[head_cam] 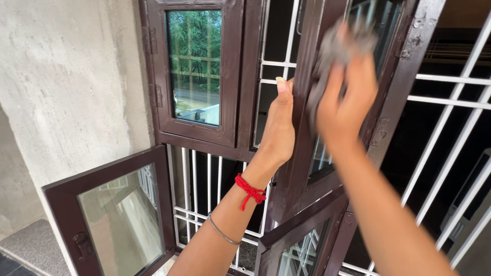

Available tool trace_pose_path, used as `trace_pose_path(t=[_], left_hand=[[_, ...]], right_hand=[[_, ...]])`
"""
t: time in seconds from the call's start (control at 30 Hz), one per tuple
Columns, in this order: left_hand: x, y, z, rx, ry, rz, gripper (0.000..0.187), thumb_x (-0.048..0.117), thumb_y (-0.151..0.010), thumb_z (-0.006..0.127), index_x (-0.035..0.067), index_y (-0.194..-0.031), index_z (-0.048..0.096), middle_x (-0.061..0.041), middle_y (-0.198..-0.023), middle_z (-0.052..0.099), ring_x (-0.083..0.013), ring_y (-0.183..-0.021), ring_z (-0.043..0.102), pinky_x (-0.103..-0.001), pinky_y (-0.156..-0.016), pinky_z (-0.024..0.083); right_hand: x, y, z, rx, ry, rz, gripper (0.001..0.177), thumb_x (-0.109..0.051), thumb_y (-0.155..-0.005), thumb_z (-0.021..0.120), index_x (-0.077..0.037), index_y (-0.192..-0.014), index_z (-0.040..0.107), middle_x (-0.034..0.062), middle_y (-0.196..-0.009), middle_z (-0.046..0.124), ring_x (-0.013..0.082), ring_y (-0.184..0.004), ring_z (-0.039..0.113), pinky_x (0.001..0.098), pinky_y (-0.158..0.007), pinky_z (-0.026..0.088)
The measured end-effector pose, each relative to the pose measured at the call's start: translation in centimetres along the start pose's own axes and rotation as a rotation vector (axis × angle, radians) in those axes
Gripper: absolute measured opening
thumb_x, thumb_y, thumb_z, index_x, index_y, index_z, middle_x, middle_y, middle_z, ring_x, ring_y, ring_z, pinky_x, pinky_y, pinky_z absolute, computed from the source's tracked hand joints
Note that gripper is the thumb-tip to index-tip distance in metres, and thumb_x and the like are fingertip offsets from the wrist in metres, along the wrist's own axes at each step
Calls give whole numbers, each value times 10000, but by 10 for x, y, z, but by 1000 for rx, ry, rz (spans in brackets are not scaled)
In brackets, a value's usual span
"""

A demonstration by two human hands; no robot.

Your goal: The person wipes the glass and frame of a brown window using a gray cloth. They clean multiple sections of the window, including the glass panes and the surrounding frame, moving systematically across the surface.

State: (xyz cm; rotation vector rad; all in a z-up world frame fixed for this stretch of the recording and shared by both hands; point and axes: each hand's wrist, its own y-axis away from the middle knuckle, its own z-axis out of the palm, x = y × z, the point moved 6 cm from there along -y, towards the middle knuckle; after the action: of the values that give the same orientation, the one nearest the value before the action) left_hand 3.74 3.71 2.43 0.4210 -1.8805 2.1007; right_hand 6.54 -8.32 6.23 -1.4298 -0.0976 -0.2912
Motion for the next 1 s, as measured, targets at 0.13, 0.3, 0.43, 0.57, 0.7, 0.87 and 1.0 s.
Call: trace_pose_path(t=[0.13,0.3,0.43,0.57,0.7,0.87,1.0], left_hand=[[2,3,4,116,-218,-76,594,432,-1115,468,-79,-1382,608,-158,-983,599,-172,-970,477,-314,-873,434],[18,11,8,153,-305,103,452,359,-1091,516,-38,-1301,566,-48,-963,683,-72,-857,587,-283,-782,508],[17,11,7,194,-360,81,441,361,-1106,490,-34,-1279,582,-75,-829,637,-81,-746,516,-304,-683,480],[17,13,7,205,-383,24,443,346,-1090,492,-33,-1308,561,-96,-717,559,-112,-634,473,-329,-568,408],[23,16,11,187,-374,118,443,345,-1106,476,-38,-1317,544,-75,-721,593,-116,-590,504,-329,-550,416],[20,14,7,188,-399,69,448,338,-1089,473,-42,-1322,523,-93,-664,578,-119,-545,515,-330,-516,405],[19,14,7,202,-383,96,441,340,-1097,487,-40,-1314,541,-90,-695,614,-121,-573,540,-329,-535,433]], right_hand=[[69,-19,3,35,0,318,222,-129,-1158,508,6,-1228,671,151,-1092,696,288,-1017,652,395,-903,525],[56,62,-20,25,136,287,254,-124,-1144,483,23,-1288,632,159,-1201,667,297,-1128,673,420,-978,515],[12,117,-24,-29,112,396,279,-102,-1107,480,26,-1303,631,149,-1143,616,279,-1063,618,391,-933,481],[-3,110,-25,20,17,466,236,-94,-1102,500,20,-1246,648,108,-1006,585,192,-894,561,315,-799,452],[6,53,-22,26,12,237,194,-67,-1151,506,40,-1262,624,107,-1061,617,175,-978,600,309,-915,479],[2,29,-18,-12,157,150,170,23,-1102,580,29,-1251,663,141,-968,576,235,-875,584,304,-776,458],[-33,77,-31,-106,228,190,352,100,-930,585,25,-1260,681,173,-992,623,257,-861,656,335,-738,509]])
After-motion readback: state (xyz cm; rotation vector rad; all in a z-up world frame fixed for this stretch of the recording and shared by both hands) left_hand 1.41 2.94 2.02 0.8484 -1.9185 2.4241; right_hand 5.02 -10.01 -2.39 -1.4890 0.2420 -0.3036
